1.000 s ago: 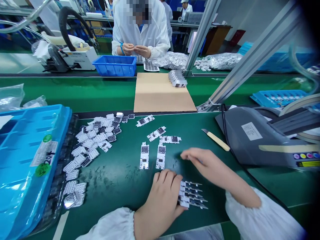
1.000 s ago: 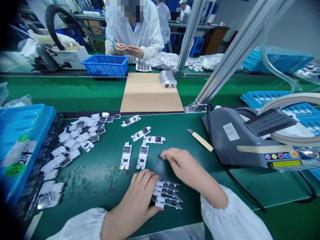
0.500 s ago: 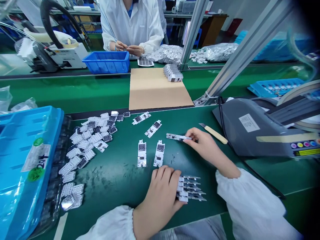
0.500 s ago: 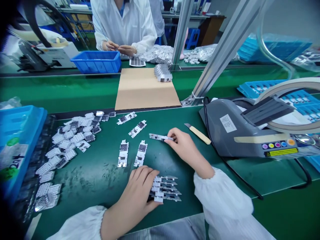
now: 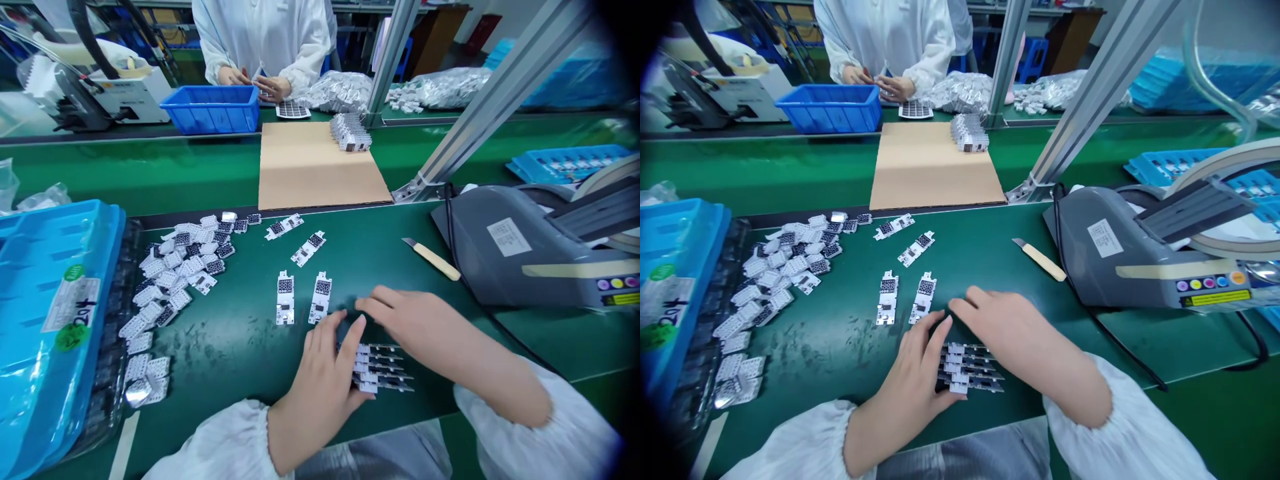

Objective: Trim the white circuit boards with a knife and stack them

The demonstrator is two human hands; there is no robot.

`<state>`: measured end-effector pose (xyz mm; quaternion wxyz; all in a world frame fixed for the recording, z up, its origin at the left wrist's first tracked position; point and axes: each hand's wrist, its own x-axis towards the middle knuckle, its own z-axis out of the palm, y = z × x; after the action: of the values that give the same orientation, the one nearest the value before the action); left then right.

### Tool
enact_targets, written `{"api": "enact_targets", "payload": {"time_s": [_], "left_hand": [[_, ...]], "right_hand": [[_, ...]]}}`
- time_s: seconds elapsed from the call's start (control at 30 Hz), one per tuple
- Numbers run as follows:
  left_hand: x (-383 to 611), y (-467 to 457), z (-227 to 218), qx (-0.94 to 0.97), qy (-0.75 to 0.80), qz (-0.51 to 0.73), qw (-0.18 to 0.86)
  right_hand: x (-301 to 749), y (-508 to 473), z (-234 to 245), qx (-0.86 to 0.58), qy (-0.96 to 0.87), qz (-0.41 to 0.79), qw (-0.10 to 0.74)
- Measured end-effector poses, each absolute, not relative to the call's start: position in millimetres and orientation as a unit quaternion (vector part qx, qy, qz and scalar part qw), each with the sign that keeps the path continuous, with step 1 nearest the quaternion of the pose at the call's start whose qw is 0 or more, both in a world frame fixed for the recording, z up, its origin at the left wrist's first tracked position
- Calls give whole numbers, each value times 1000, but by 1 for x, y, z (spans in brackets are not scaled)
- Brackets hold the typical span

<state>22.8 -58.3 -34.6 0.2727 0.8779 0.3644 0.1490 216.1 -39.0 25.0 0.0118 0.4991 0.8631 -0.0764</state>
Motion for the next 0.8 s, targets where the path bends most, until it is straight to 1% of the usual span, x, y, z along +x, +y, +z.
{"api": "enact_targets", "payload": {"time_s": [0.17,0.23,0.33,0.5,0.6,0.7,0.8], "left_hand": [[23,-60,-41,877,370,163,260],[23,-60,-41,876,370,159,264],[24,-59,-39,873,377,143,276],[26,-55,-34,877,370,110,285],[28,-53,-31,887,360,91,274],[28,-52,-29,892,356,84,266],[27,-53,-29,889,360,88,270]], "right_hand": [[206,-38,15,523,808,-262,-70],[213,-45,12,549,781,-286,-85],[223,-57,6,574,764,-283,-77],[230,-67,3,544,766,-334,-71],[231,-54,10,550,770,-316,-75],[219,-27,16,576,772,-253,-87],[188,2,13,611,765,-196,-56]]}}
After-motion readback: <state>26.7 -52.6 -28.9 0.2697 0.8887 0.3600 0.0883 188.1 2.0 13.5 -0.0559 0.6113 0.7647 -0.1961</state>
